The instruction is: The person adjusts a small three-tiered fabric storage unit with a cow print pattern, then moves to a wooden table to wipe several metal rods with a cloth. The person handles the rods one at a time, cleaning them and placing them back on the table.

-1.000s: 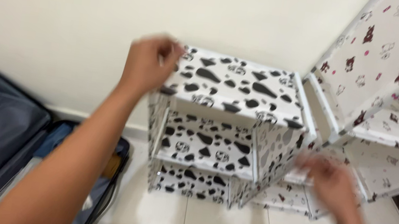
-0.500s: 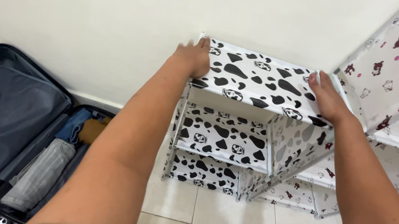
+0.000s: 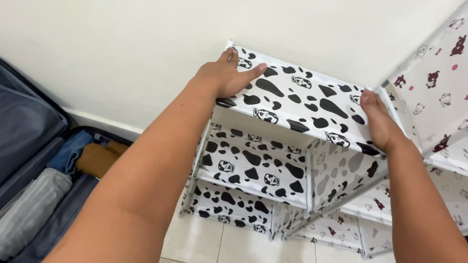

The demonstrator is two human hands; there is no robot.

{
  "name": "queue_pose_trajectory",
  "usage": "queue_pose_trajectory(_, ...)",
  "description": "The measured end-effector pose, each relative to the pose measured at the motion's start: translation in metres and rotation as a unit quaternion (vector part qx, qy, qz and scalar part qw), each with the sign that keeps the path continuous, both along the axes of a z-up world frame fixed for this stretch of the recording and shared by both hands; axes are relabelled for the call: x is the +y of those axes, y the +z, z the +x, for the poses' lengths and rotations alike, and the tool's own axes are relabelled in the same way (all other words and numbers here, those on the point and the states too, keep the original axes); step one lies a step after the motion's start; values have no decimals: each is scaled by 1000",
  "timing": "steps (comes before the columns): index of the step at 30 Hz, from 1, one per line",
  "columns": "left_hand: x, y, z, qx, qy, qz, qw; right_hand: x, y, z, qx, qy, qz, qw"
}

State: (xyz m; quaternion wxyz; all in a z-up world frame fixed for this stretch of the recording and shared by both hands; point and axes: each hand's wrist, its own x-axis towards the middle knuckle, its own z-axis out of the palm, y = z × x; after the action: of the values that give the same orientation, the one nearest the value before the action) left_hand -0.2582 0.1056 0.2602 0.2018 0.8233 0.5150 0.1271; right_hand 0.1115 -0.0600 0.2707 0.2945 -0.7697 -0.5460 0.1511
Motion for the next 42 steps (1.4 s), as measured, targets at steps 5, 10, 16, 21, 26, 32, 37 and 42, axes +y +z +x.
queue_pose_trajectory(5, -1, 11, 1, 29, -27, 44, 998, -3, 10, -8, -58, 15, -7, 998)
queue_pose_trajectory(10, -21, 16, -9, 89, -21, 55, 994, -13, 23, -36, -154, -27, -106, 982)
queue_pose_trajectory(16, -33, 20, -13, 126, -4, 70, 990, -15, 29, -68, -226, -68, -168, 957)
queue_pose_trajectory(21, -37, 27, -16, 134, -10, 97, 986, -12, 27, -61, -226, -72, -153, 959)
queue_pose_trajectory(26, -47, 36, -12, 179, -3, 72, 981, -9, 22, -48, -218, -80, -149, 961)
queue_pose_trajectory(32, -45, 33, -9, 148, -9, 83, 985, -9, 19, -42, -226, -86, -151, 959)
queue_pose_trajectory(37, -41, 27, -7, 142, -20, 96, 985, -10, 17, -37, -203, -77, -140, 966)
queue_pose_trajectory(42, -50, 35, -9, 149, -20, 76, 986, -14, 22, -38, -250, -76, -156, 953)
